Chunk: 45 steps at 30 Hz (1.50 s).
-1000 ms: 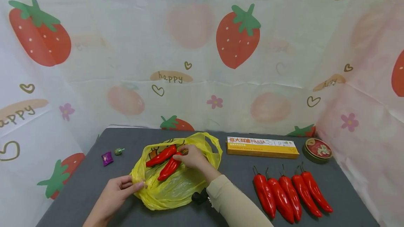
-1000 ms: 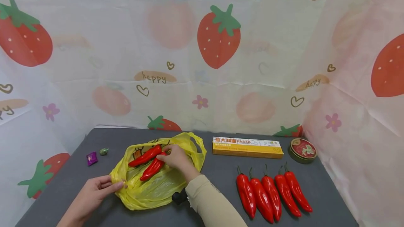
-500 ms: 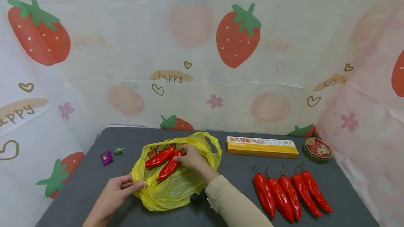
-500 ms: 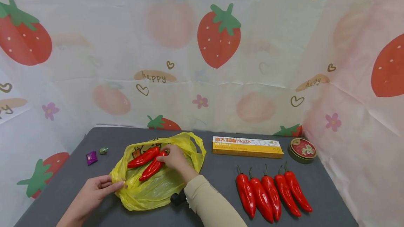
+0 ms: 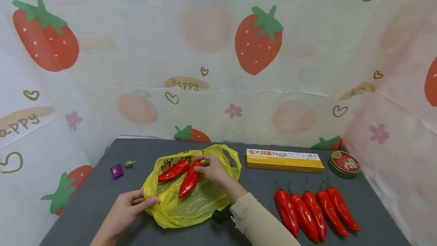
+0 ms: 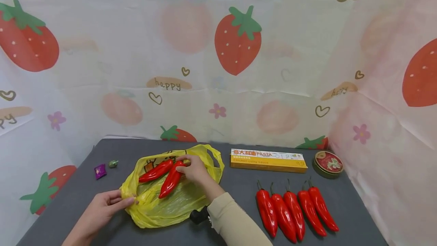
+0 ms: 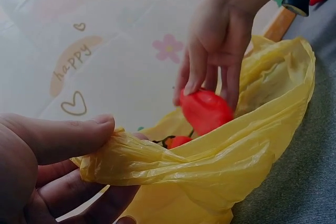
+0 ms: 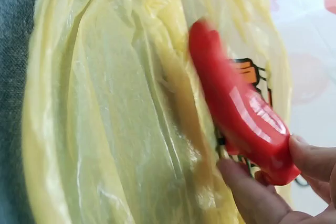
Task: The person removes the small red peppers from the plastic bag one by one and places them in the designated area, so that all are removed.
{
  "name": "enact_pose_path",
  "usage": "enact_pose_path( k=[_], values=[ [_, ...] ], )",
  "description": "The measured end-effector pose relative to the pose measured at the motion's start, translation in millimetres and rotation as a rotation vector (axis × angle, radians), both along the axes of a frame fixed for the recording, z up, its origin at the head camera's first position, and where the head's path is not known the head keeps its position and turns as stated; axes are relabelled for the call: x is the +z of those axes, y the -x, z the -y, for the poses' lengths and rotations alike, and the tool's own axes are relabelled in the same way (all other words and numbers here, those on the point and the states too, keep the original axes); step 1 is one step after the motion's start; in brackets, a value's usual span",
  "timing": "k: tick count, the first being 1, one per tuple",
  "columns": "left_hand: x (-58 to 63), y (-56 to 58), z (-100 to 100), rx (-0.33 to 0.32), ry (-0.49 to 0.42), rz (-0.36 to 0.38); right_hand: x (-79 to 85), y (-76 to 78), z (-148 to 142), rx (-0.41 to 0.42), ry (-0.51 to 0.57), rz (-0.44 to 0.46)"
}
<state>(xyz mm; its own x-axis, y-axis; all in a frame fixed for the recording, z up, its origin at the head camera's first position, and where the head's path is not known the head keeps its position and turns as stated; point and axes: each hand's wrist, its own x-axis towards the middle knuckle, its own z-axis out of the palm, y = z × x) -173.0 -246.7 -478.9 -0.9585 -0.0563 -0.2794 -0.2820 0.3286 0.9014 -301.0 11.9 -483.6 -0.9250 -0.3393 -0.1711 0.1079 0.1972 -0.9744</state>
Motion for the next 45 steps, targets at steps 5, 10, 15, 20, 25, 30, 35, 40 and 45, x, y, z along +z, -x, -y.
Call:
enact_pose_path(
  k=[5,10,15,20,25,30,35,40,45],
  values=[
    [-0.7,-1.3,1.4,0.003,0.005,0.001,2.4,-3.5,-7.9,0.045,0.014,0.001],
    [-1.2,-1.9,2.7,0.006,0.001,0.0,9.4,-7.8,-18.1,0.08,0.011,-0.018],
    [-0.8,-1.7,3.6,0.004,0.005,0.0,17.3,-11.0,-29.8,0.088,0.006,-0.044],
    [0.0,-2.4,3.4,0.003,0.01,0.004,22.9,-15.1,-40.8,0.065,0.012,-0.061],
    [-0.1,-2.1,3.7,0.0,0.018,0.011,27.3,-20.8,-53.2,0.048,-0.002,-0.11],
    [-0.4,-3.3,3.2,-0.001,0.014,0.014,28.3,-25.9,-69.0,0.033,-0.069,-0.159],
    [0.6,-3.2,1.9,0.0,0.005,0.008,28.2,-29.0,-87.7,-0.017,-0.111,-0.186],
    [1.8,-2.8,0.7,-0.004,0.0,0.0,31.1,-36.4,-108.5,-0.076,-0.134,-0.216],
    [2.6,-2.3,-1.2,-0.009,0.001,-0.004,37.1,-45.2,-127.7,-0.121,-0.167,-0.236]
  ],
)
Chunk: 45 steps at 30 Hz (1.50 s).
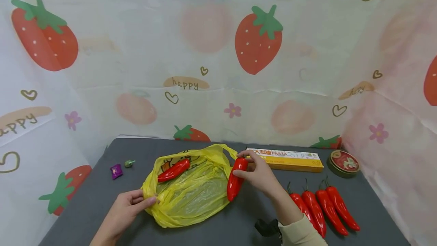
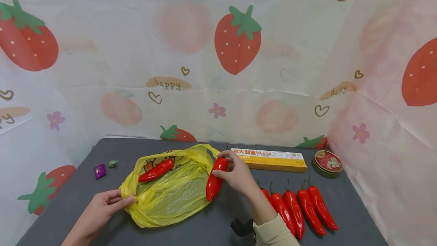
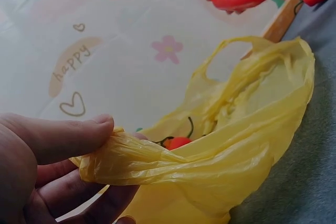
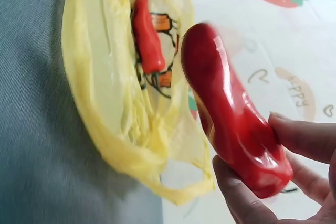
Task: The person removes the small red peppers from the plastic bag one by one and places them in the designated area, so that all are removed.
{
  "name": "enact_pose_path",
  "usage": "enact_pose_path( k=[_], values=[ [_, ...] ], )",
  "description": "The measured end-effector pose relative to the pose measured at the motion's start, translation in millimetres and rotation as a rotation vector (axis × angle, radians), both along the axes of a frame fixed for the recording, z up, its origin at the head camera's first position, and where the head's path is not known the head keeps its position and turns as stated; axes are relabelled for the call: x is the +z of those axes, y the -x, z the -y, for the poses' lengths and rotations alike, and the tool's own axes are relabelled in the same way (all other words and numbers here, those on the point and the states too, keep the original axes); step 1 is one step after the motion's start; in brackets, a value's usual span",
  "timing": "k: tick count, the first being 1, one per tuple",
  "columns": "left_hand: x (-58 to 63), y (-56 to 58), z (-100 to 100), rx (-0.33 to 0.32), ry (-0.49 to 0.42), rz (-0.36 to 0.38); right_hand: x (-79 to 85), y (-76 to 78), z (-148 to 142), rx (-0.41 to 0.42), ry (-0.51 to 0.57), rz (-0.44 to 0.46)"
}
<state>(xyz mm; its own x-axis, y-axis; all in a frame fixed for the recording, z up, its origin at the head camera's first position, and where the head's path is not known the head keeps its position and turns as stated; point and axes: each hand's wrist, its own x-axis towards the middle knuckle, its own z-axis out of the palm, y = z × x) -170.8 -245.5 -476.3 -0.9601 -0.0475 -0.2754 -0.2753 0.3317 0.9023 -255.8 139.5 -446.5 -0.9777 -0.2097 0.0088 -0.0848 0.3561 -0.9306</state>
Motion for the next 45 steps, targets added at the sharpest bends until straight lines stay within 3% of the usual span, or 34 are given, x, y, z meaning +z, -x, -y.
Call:
enact_pose_path(
  k=[9,18,26,35,45],
  values=[
    [-0.8,0.0,-3.5,0.012,-0.013,-0.003,-3.1,-12.7,-27.0,-0.052,-0.093,0.022],
    [-2.9,2.4,-1.3,0.001,-0.02,-0.006,-13.0,-27.1,-55.1,-0.082,-0.318,-0.001],
    [-3.9,1.7,0.5,0.002,-0.007,0.005,-22.0,-33.8,-72.4,-0.028,-0.391,0.014],
    [-4.6,2.6,1.4,0.006,0.003,0.013,-26.6,-36.5,-77.6,-0.022,-0.455,0.024],
    [-3.2,3.6,0.2,0.01,-0.01,0.005,-25.9,-35.6,-82.4,-0.002,-0.543,-0.031]
  ],
)
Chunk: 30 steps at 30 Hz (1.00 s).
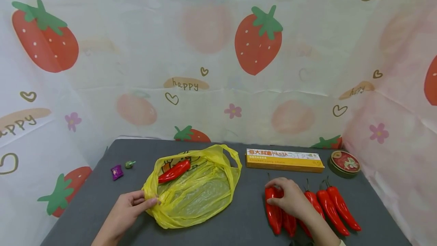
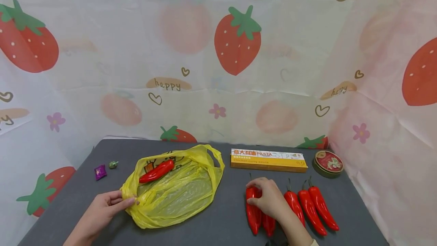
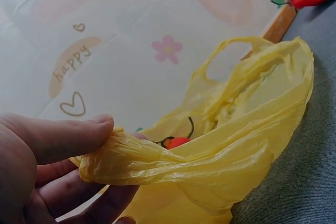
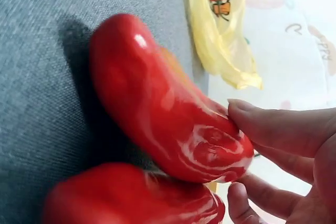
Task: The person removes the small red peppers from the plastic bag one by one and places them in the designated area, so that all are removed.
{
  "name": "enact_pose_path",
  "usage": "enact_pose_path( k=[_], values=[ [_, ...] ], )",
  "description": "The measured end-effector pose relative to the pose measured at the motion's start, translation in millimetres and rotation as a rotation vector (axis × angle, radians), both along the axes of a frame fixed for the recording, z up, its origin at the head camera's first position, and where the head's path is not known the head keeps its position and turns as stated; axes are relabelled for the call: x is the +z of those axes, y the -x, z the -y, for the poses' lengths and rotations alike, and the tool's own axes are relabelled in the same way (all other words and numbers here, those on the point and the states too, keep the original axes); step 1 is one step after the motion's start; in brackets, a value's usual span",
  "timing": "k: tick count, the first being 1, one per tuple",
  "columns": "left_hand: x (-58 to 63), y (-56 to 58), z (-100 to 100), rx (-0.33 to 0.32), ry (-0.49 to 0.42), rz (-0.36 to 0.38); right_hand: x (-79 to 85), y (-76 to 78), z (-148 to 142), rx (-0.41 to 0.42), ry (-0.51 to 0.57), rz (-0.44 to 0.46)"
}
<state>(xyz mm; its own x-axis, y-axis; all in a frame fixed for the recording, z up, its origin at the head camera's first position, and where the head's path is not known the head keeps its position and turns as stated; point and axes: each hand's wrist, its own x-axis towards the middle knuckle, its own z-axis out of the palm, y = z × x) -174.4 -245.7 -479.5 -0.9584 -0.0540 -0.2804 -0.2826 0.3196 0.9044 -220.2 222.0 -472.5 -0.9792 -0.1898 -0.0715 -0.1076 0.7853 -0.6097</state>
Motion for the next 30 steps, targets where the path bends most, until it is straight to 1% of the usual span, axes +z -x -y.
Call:
enact_pose_path(
  k=[5,12,18,21,25,30],
  values=[
    [1.1,-0.4,-0.4,0.002,0.0,-0.002,-2.2,0.2,-0.8,0.014,-0.036,0.011],
    [0.4,0.5,0.5,-0.003,0.0,-0.001,-2.9,-0.9,-0.7,0.03,-0.052,0.022],
    [-0.8,1.5,0.7,0.001,0.019,-0.002,4.2,1.7,4.9,0.041,-0.028,-0.009],
    [-0.3,1.3,0.1,0.001,0.023,0.0,5.1,2.8,8.4,0.058,-0.023,-0.032],
    [-0.1,0.9,0.3,0.002,0.018,0.001,1.3,3.0,12.6,0.085,-0.075,-0.046],
    [-0.7,0.9,0.5,0.004,0.016,-0.001,-3.7,1.1,12.3,0.08,-0.152,-0.059]
  ],
)
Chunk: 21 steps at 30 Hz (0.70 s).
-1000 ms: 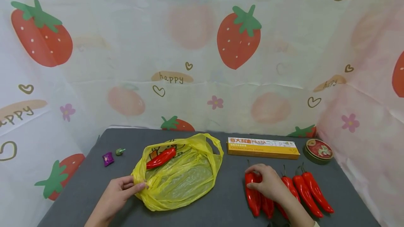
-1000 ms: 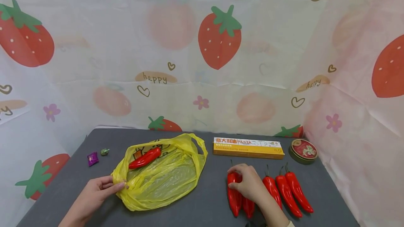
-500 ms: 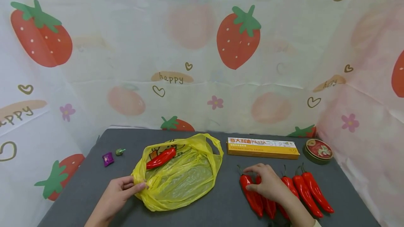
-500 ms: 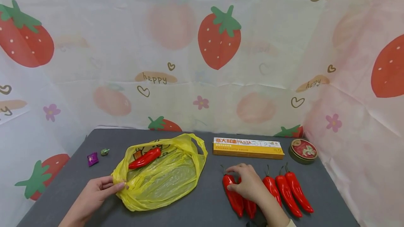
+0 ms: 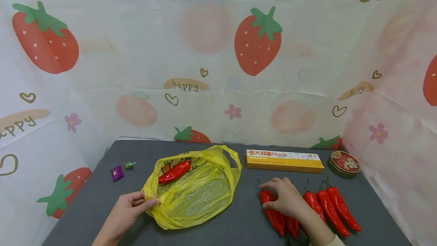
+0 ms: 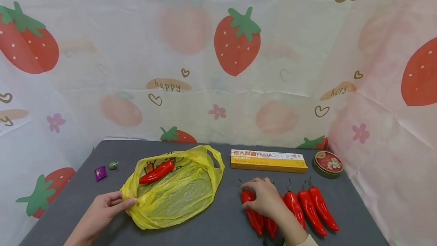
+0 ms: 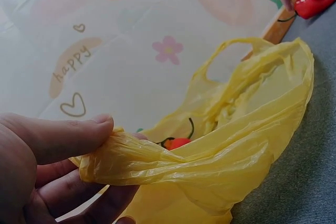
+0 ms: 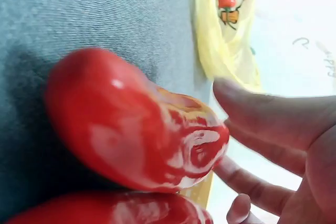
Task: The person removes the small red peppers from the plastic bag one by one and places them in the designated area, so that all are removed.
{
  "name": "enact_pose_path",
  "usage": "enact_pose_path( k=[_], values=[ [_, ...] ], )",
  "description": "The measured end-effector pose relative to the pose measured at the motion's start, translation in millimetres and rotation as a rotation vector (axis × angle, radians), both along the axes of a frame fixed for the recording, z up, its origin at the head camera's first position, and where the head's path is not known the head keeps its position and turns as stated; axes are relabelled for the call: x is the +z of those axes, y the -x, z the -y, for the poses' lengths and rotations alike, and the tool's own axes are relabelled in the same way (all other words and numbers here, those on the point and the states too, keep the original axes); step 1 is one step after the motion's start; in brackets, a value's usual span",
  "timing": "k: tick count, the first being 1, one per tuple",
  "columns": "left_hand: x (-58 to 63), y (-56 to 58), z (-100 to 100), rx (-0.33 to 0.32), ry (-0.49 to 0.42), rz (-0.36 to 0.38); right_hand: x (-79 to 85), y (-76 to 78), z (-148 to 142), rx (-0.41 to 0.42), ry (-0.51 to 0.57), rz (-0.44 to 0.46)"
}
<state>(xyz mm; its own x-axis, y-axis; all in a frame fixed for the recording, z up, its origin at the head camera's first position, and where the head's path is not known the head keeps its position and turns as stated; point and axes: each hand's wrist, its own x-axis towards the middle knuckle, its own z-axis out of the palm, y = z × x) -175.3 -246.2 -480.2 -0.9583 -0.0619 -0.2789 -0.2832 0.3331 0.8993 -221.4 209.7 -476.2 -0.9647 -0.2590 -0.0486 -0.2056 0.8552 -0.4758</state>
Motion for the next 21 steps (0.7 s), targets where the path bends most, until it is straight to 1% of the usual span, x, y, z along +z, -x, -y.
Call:
enact_pose_path(
  k=[5,13,16,21],
  values=[
    [-1.0,1.3,0.5,-0.003,0.006,0.009,-1.2,-0.5,-4.0,-0.028,-0.018,0.003],
    [-0.7,2.1,1.3,-0.002,0.007,0.015,0.4,-1.6,-6.4,-0.08,-0.05,0.036],
    [-0.7,2.8,1.2,-0.005,0.004,0.011,2.3,-2.0,-7.2,-0.07,-0.035,0.03],
    [-0.3,3.0,0.9,-0.006,0.012,0.018,10.7,-0.9,-5.1,-0.047,0.028,0.005]
  ],
)
